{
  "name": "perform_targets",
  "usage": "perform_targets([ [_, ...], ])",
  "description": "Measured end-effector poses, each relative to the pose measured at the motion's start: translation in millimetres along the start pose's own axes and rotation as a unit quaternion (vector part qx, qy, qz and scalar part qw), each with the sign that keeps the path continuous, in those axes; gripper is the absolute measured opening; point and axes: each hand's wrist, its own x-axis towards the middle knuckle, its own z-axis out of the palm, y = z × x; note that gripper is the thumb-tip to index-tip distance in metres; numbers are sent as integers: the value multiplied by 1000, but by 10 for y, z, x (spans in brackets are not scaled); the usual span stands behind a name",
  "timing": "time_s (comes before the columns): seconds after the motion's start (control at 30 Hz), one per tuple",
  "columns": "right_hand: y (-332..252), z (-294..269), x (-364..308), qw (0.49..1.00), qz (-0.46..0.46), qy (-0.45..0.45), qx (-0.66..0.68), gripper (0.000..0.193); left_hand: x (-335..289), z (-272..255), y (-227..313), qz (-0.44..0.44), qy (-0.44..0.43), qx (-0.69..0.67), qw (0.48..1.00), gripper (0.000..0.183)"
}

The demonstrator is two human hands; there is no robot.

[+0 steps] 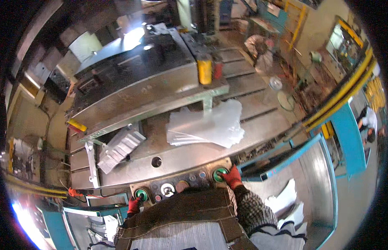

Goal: Operating a large metal stamping press to form sheet metal parts.

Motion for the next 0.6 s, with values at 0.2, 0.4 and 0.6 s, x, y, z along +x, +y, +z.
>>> perform_targets([
  [0.2,235,-75,-13,976,95,45,-188,98,-47,111,189,-39,-62,40,997,30],
  [0.4,-18,9,-82,962,162,19,-217,103,-281,188,473,-13,-3,94,995,32],
  [0.6,221,22,-24,976,115,61,-174,92,41,-42,7,-44,-20,55,997,49],
])
